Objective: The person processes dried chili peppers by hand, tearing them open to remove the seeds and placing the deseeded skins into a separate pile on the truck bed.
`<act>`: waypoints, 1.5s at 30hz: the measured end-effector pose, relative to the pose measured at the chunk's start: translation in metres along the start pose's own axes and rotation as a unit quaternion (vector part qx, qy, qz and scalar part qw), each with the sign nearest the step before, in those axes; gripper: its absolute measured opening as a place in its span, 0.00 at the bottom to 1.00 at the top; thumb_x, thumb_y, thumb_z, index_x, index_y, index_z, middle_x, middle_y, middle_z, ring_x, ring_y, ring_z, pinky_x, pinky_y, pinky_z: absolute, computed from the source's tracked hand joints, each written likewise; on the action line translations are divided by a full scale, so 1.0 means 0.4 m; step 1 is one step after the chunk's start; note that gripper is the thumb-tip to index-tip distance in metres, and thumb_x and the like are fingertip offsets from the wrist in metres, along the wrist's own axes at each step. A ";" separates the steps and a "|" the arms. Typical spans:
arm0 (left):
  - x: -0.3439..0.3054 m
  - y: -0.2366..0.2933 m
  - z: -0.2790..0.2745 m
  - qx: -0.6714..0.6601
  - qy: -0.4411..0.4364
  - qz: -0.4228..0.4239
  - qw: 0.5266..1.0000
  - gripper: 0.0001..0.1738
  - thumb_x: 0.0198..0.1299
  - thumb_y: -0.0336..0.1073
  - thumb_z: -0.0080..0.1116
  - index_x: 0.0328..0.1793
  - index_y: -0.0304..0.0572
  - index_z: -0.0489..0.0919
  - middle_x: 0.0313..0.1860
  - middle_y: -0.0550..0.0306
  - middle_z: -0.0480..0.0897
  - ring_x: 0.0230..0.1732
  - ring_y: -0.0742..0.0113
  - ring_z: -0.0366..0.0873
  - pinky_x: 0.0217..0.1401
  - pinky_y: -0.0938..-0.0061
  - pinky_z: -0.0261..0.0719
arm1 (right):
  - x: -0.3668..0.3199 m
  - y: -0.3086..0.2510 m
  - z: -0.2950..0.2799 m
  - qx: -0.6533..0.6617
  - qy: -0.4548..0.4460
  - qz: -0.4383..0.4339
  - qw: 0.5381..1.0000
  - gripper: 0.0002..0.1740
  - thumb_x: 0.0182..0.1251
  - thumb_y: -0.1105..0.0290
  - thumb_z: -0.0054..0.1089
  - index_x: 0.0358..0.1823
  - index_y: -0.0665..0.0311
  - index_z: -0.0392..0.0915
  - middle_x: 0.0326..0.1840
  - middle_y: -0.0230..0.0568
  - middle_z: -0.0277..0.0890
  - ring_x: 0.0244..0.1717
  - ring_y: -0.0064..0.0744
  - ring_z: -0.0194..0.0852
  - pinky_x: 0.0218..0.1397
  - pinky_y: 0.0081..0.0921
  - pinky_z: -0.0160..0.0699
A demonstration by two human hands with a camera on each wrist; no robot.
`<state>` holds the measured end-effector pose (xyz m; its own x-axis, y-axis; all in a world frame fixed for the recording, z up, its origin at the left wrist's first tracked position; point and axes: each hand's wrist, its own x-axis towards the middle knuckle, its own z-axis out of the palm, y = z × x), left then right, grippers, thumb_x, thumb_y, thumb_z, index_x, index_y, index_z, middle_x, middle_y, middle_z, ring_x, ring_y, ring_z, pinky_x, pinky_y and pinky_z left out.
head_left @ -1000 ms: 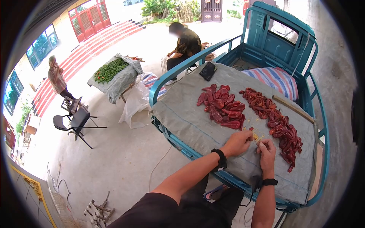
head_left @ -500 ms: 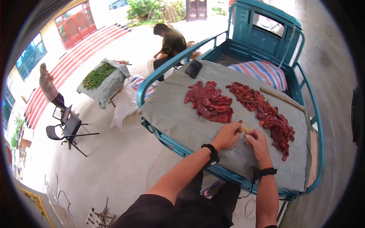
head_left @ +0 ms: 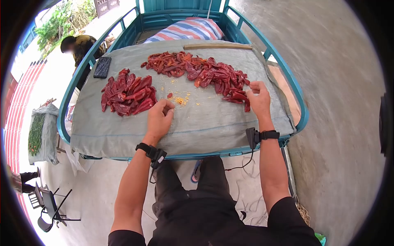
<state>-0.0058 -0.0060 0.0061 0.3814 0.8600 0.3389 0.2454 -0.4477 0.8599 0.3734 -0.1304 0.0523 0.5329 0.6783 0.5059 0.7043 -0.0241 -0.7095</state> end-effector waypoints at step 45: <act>0.003 0.010 -0.004 0.005 -0.004 -0.019 1.000 0.06 0.67 0.24 0.67 0.49 0.35 0.87 0.32 0.57 0.87 0.34 0.70 0.83 0.43 0.71 0.82 | -0.086 -0.210 0.225 0.089 -0.221 -0.074 0.968 0.33 0.61 0.69 0.84 0.66 0.66 0.79 0.61 0.53 0.85 0.63 0.56 0.86 0.68 0.46 0.85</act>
<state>-0.0058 -0.0063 0.0107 0.3782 0.8743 0.3041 0.2683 -0.4179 0.8680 0.2536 -0.0856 0.0505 0.1524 0.9139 0.3763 0.6449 0.1966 -0.7385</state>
